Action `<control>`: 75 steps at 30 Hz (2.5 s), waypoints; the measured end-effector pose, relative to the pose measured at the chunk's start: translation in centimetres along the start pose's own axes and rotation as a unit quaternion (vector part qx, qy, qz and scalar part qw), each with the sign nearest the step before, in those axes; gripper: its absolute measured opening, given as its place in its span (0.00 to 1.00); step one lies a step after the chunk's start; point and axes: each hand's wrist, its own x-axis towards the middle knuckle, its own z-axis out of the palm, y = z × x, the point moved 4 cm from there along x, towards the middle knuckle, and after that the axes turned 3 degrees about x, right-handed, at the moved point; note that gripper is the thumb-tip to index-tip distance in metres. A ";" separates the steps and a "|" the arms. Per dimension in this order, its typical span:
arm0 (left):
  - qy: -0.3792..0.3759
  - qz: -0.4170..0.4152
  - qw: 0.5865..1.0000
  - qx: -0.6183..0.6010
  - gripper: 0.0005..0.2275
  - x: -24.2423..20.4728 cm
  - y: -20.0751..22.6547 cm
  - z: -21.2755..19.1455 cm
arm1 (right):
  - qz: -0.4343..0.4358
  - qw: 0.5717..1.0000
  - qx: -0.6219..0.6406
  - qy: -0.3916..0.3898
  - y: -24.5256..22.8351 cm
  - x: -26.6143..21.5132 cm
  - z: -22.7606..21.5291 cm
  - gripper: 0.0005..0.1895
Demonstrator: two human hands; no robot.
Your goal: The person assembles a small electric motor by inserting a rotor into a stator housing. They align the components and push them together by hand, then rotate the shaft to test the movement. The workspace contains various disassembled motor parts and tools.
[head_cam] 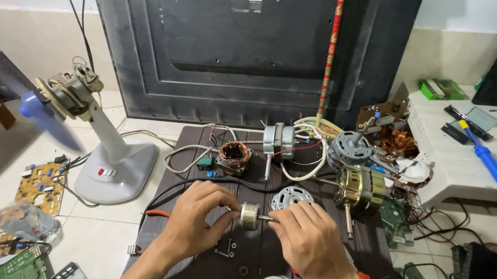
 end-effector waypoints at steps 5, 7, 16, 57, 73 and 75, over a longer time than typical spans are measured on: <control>-0.010 -0.013 1.000 -0.009 0.04 0.1 -0.1 0.0 | -0.009 1.000 0.003 -0.006 -0.1 0.4 -0.7 0.07; -0.023 -0.025 0.999 -0.011 0.04 -0.1 -0.2 0.2 | -0.019 1.000 -0.003 -0.001 -0.2 0.4 -0.8 0.05; 0.016 -0.011 0.999 -0.037 0.05 0.2 0.4 -0.1 | -0.001 1.000 -0.010 0.023 0.0 0.0 -0.3 0.07; 0.091 -0.210 0.819 -0.526 0.05 -1.8 -1.3 5.5 | 0.257 0.786 0.527 0.196 -1.1 3.9 -1.9 0.05; 0.121 -0.252 0.823 -0.494 0.06 -2.2 -1.2 5.0 | 0.331 0.868 0.349 0.126 -0.5 4.2 -1.6 0.09; 0.124 -0.265 0.862 -0.414 0.06 -1.5 -0.5 3.9 | 0.415 0.776 0.470 0.066 -0.2 4.1 -0.8 0.09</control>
